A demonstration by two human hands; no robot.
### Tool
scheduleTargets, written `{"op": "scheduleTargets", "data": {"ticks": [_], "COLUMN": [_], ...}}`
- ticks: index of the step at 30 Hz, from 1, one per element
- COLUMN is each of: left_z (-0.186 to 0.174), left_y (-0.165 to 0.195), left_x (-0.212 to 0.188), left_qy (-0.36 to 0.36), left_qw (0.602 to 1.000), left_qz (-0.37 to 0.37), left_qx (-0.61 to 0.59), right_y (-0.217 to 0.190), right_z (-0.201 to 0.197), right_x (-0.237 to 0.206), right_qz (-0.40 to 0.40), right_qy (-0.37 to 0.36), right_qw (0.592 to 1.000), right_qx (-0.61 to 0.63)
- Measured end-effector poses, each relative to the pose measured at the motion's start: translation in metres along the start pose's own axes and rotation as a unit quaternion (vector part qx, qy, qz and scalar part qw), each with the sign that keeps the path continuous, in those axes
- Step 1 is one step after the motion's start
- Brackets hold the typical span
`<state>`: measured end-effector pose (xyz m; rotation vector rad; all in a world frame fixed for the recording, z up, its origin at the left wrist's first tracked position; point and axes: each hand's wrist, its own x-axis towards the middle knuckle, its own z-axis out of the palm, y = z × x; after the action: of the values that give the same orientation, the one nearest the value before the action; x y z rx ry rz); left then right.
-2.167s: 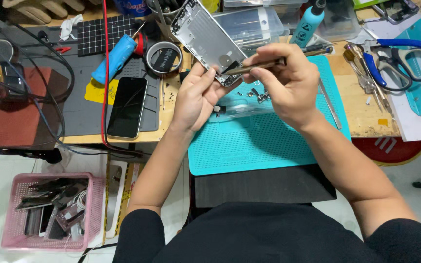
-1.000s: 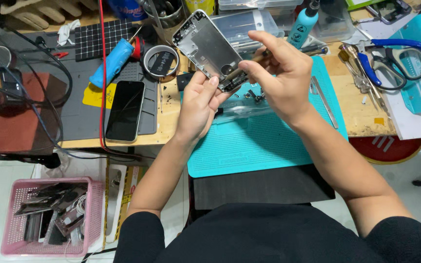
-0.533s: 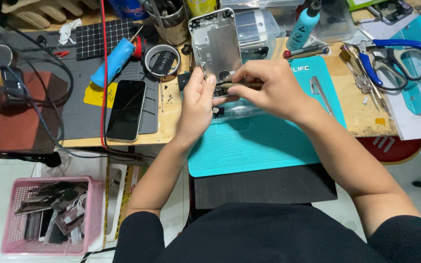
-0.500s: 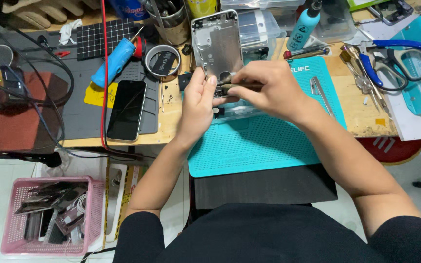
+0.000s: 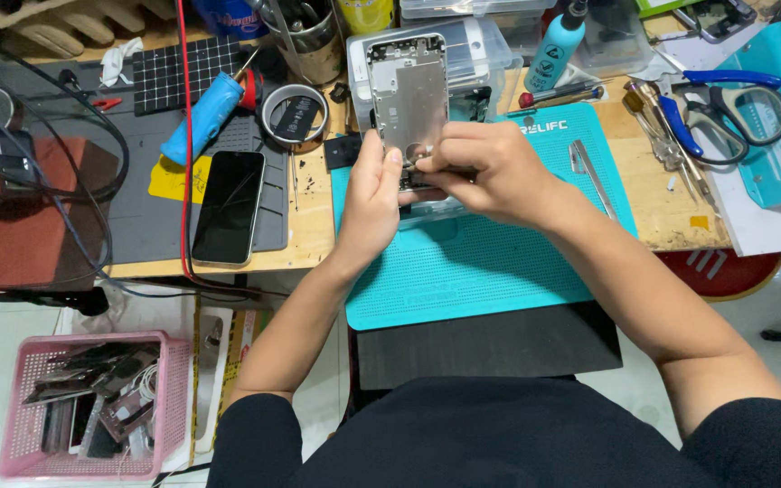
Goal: The person disassembles a smartphone at a repair bench. They hold the phone frame in one hand and use a screwdriver to remove small screws, placing the screws and removed components on the mat, then work on the screen assembly with a pry tool and tweezers.
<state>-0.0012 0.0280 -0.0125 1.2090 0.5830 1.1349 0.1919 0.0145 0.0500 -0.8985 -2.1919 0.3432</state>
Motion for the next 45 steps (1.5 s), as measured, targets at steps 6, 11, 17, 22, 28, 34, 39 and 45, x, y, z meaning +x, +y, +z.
{"op": "scheduleTargets", "data": {"ticks": [6, 11, 17, 22, 28, 34, 39, 45], "left_z": [-0.004, -0.002, -0.003, -0.002, -0.004, -0.005, -0.005, -0.004], "left_y": [-0.007, -0.011, -0.010, -0.012, -0.008, 0.001, 0.006, 0.008], "left_x": [0.003, 0.002, 0.005, 0.003, 0.006, 0.007, 0.007, 0.007], "left_qy": [-0.022, -0.006, -0.022, -0.013, -0.021, -0.037, -0.052, -0.067], "left_qw": [1.000, 1.000, 1.000, 1.000, 0.999, 0.995, 0.993, 0.985], "left_qz": [0.006, -0.010, -0.019, -0.022, -0.023, -0.034, -0.040, -0.059], "left_qx": [0.002, 0.018, 0.002, -0.013, -0.039, -0.092, -0.101, -0.144], "right_y": [0.001, 0.005, 0.003, 0.003, 0.000, 0.002, 0.002, -0.001], "right_z": [-0.001, -0.006, -0.004, -0.009, -0.008, -0.007, -0.007, -0.007], "right_x": [0.001, 0.004, 0.004, 0.006, 0.007, 0.006, 0.006, 0.007], "right_qz": [0.008, 0.013, 0.059, 0.011, 0.080, 0.088, 0.072, 0.120], "right_qy": [0.002, -0.029, -0.009, -0.028, -0.043, -0.031, -0.018, -0.007], "right_qw": [1.000, 0.999, 0.998, 0.999, 0.996, 0.995, 0.997, 0.991], "right_qx": [0.011, -0.013, 0.037, 0.009, 0.021, 0.044, 0.035, 0.054]}}
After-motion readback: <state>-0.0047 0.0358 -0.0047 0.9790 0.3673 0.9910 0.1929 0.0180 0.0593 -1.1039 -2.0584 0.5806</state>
